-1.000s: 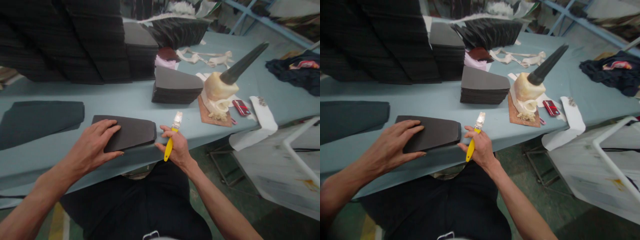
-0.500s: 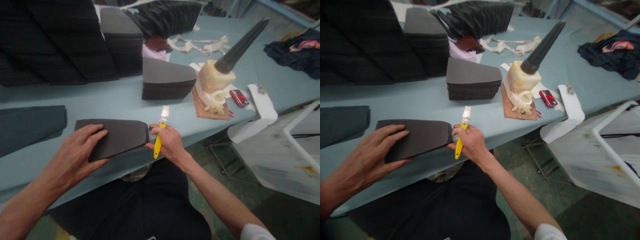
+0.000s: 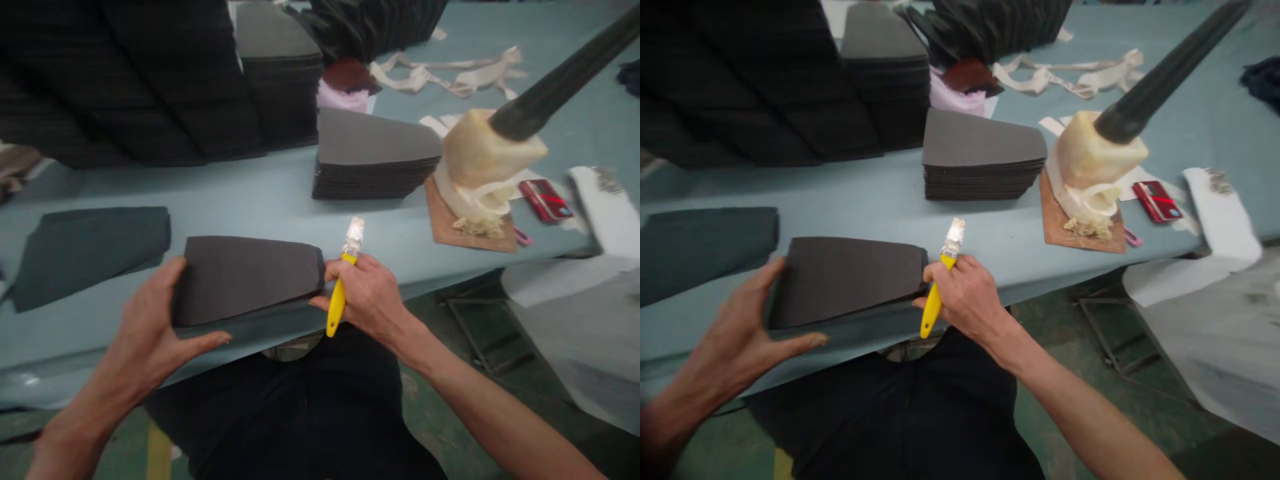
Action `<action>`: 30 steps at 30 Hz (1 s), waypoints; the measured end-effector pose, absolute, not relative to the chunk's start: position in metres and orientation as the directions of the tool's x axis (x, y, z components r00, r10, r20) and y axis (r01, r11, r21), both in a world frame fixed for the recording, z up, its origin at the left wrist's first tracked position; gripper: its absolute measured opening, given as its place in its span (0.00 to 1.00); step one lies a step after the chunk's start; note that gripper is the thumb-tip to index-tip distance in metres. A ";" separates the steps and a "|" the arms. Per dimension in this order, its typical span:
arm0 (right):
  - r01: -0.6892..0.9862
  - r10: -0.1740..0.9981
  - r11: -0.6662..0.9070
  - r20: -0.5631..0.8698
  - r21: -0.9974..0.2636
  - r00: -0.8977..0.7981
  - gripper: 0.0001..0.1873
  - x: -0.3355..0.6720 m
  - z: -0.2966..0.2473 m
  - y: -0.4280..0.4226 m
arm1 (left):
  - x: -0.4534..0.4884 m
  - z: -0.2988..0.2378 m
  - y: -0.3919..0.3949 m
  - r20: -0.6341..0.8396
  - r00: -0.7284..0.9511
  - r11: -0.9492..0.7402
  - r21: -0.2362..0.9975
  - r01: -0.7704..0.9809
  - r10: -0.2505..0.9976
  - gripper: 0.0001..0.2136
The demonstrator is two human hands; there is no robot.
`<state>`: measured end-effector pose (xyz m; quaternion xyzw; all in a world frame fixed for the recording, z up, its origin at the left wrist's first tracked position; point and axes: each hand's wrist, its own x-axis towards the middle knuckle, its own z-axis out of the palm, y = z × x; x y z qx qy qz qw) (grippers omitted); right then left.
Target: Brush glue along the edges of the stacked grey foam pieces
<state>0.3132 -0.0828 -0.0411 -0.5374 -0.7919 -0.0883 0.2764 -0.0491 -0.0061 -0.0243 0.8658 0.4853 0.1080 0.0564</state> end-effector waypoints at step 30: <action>0.866 0.764 0.483 0.545 -0.130 -0.345 0.14 0.320 -0.043 -0.075 | -0.077 -0.043 -0.019 0.203 0.487 -0.527 0.283 0.801 0.850 0.38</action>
